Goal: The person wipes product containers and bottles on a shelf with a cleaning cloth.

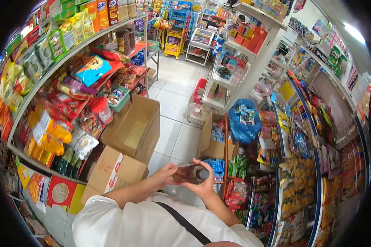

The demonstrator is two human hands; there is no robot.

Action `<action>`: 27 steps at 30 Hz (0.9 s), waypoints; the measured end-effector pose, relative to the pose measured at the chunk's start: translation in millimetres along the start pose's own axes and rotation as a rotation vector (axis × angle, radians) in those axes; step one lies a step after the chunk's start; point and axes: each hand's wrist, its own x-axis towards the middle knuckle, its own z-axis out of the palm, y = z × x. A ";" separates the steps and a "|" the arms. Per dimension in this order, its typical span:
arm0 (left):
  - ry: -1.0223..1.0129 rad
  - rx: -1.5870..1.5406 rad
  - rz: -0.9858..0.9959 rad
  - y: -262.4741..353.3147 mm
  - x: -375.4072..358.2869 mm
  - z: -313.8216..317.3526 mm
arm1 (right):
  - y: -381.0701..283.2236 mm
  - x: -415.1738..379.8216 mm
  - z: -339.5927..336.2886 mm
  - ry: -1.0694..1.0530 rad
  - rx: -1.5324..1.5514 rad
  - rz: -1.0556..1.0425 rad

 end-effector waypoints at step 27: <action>0.432 -0.239 0.314 296.2 391.2 -96.3 | 283.9 488.0 -31.4 -0.388 0.222 -0.076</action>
